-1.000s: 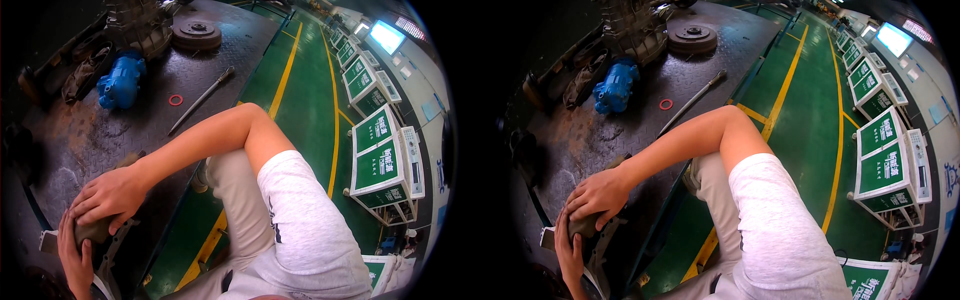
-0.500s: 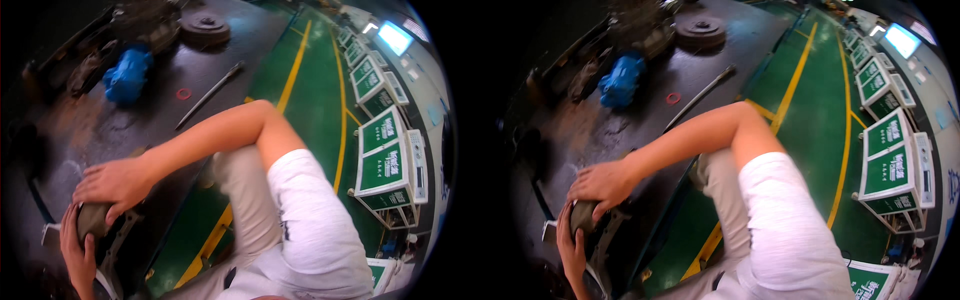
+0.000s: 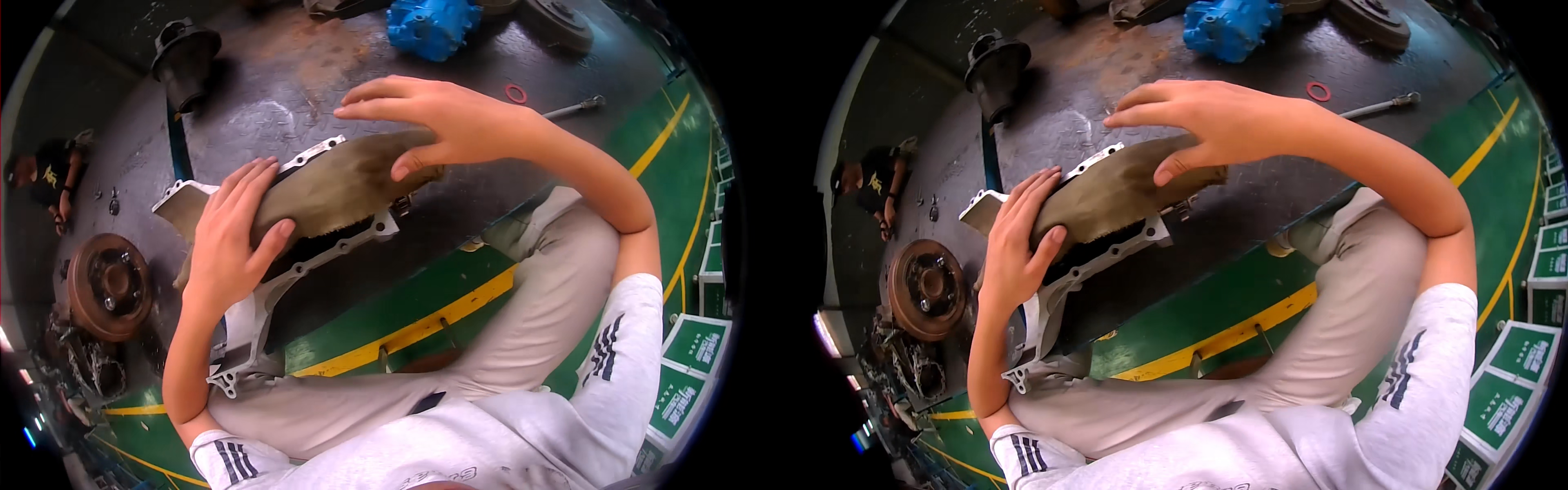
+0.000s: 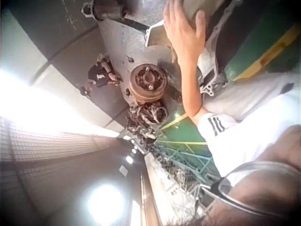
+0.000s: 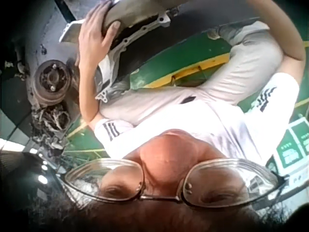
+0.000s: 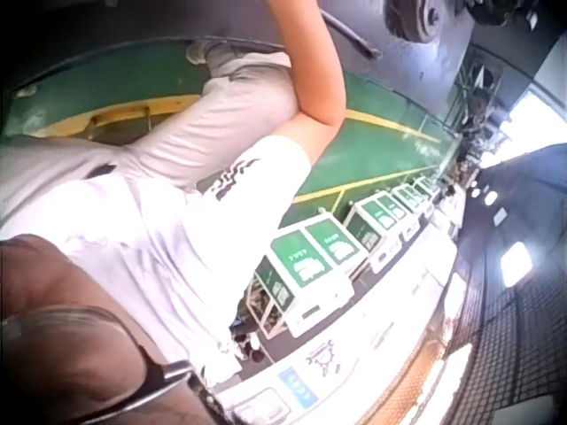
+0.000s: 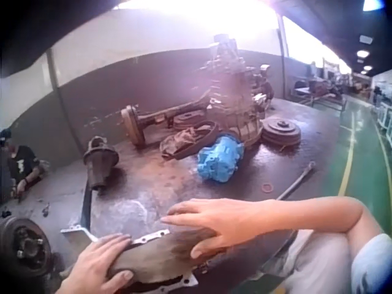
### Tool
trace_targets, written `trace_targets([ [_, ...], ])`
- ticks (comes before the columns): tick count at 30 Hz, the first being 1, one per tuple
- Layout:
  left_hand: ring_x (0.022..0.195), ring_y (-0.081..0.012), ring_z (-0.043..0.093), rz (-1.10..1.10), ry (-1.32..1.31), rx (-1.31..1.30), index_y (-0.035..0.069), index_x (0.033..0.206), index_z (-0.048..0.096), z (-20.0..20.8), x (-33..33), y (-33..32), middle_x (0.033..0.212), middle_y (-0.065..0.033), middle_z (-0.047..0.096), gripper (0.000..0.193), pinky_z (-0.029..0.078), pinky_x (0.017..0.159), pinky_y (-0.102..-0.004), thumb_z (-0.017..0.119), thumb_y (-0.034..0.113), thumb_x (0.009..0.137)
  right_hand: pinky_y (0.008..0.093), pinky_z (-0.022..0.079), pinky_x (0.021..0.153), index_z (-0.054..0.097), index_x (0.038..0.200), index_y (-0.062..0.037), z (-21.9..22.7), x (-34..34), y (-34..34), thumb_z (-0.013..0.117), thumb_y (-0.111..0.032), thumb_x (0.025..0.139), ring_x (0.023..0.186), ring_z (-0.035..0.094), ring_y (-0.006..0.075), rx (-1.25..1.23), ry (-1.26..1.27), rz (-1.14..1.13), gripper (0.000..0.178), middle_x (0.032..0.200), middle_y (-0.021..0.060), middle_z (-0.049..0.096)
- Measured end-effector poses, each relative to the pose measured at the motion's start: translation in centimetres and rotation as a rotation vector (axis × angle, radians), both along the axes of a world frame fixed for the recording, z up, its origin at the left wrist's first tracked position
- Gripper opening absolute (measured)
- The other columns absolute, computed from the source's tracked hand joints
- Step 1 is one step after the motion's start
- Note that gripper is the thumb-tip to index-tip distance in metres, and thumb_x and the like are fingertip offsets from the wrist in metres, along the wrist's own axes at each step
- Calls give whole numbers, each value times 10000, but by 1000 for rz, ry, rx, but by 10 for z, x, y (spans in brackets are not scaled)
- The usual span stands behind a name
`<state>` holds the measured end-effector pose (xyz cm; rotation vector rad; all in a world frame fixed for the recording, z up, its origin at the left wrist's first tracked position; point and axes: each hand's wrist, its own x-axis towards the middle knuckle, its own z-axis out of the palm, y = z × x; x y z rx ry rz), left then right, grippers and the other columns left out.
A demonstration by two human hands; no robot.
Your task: The person aligns a gear shaft inside a transmission casing, wipes their hands with a cloth, and covers the gears with the cloth.
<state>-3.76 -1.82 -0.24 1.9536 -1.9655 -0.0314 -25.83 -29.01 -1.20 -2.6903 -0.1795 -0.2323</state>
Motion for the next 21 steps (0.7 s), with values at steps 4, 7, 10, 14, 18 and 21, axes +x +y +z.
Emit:
trace_targets([
  [4, 1403, -406, 539, 3, -10, 0, -32, 1430, 586, -3, 3, 0, 1483, -207, 609, 602, 416, 1175, -476, 688, 332, 962, 480, 336, 1262, 270, 1700, -97, -11, 7, 16, 665, -564, 975, 1560, 362, 371, -77, -224, 90, 949, 1735, 151, 322],
  [7, 1393, -404, 551, 3, -32, -14, -49, 1409, 594, 0, 8, 8, 1464, -227, 616, 601, 424, 1173, -476, 699, 340, 962, 525, 230, 1304, 175, 1710, -46, -35, 25, 41, 560, -659, 995, 1613, 251, 377, -124, -276, 115, 1018, 1762, 184, 232],
  [10, 1397, -403, 552, -6, -33, -44, -47, 1395, 602, -3, 12, 13, 1459, -236, 619, 621, 429, 1175, -480, 720, 374, 955, 548, 215, 1302, 255, 1650, 30, -40, 25, 59, 601, -659, 972, 1588, 292, 422, -78, -212, 102, 1027, 1721, 257, 267],
  [14, 1386, -400, 558, -40, -9, -84, -55, 1375, 611, -9, 5, 3, 1442, -234, 628, 649, 439, 1170, -481, 713, 440, 967, 553, 261, 1277, 303, 1631, 71, -33, -2, 64, 569, -669, 991, 1553, 333, 494, -83, -195, 57, 1014, 1691, 315, 300],
  [18, 1320, -379, 599, -19, 6, -125, -63, 1263, 656, -23, 12, 13, 1338, -230, 678, 615, 463, 1131, -481, 703, 469, 958, 595, 282, 1255, 355, 1607, 109, -55, 6, 52, 411, -734, 1033, 1546, 327, 545, -167, -140, 171, 1021, 1665, 335, 349],
  [21, 1295, -357, 617, -80, 12, -196, -40, 1158, 706, -35, 8, -5, 1269, -205, 718, 590, 481, 1090, -459, 704, 504, 931, 640, 318, 1222, 347, 1629, 72, -55, -21, 35, 315, -788, 1027, 1526, 336, 582, -369, -107, 186, 1049, 1662, 318, 371],
])
